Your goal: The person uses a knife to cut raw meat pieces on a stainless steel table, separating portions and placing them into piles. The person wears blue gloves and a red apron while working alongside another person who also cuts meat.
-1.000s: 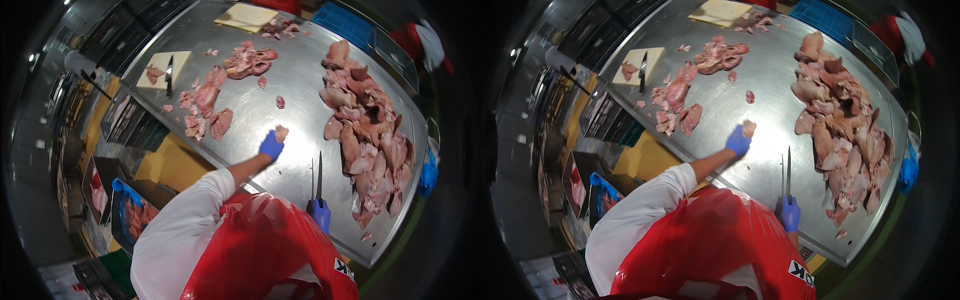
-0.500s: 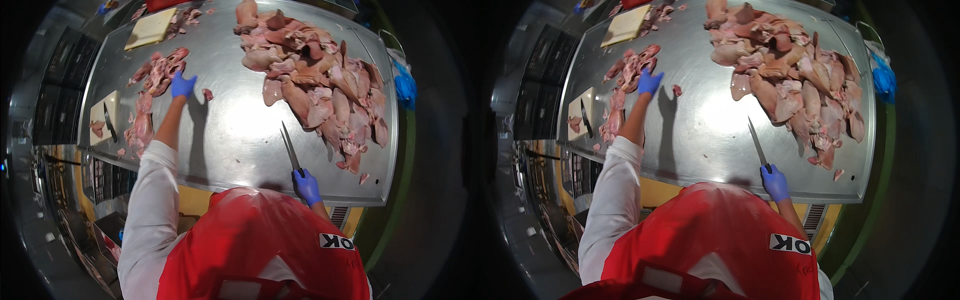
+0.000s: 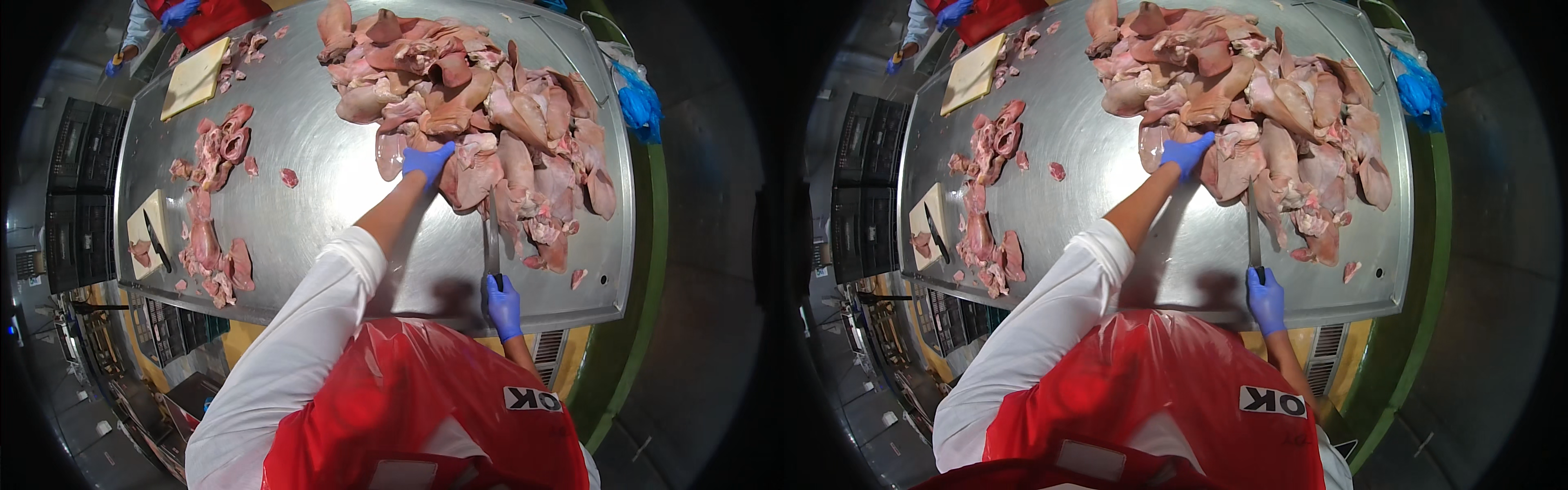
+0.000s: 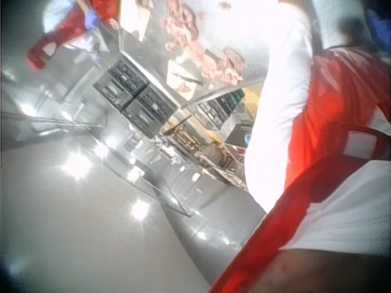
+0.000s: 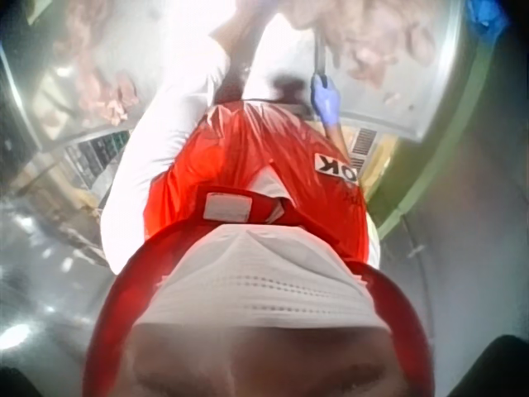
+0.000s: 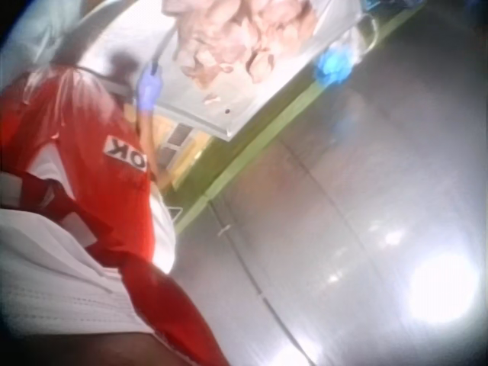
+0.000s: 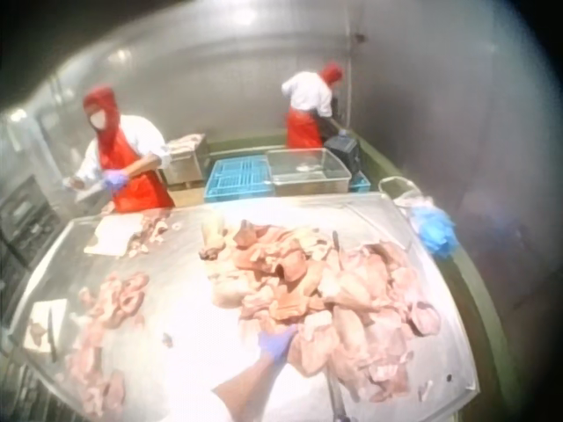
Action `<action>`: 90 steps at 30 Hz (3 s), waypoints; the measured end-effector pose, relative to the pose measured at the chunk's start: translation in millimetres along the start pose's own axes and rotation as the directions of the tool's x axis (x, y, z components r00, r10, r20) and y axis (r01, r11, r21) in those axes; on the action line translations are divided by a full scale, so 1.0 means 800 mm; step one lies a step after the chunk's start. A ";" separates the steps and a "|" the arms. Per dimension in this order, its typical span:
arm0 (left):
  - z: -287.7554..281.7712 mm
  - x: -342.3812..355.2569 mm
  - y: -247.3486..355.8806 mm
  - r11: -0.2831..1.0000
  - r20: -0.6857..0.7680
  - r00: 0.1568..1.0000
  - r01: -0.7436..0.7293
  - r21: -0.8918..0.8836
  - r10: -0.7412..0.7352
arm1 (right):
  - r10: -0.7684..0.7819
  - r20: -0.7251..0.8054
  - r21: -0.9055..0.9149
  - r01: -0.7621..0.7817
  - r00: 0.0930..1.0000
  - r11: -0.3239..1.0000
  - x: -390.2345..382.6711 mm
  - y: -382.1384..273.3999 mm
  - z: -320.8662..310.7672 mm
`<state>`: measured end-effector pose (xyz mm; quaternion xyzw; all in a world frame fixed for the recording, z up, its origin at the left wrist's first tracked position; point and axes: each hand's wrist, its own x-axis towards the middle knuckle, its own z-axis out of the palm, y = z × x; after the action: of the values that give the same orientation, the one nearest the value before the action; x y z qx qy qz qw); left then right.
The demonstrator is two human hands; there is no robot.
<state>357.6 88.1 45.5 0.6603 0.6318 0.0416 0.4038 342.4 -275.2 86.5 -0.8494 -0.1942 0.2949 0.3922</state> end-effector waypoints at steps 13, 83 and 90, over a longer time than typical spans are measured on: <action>-0.189 -0.061 -0.201 0.814 0.702 0.700 0.329 -0.480 0.131 | 0.100 0.098 0.113 -0.111 0.990 0.987 0.019 0.005 -0.002; -0.134 -0.191 -0.332 0.687 -0.307 0.617 -0.680 0.255 0.724 | -0.174 0.563 -0.495 0.498 0.808 0.712 -0.038 -0.098 0.071; -0.097 -0.160 -0.347 0.697 -0.397 0.595 -0.691 0.192 0.699 | -0.163 0.616 -0.623 0.603 0.771 0.498 -0.011 -0.123 0.091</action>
<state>66.1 -20.3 -6.3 0.8297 0.3990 0.3381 0.1953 278.4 -179.4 128.7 -0.7610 -0.5854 0.2779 -0.0325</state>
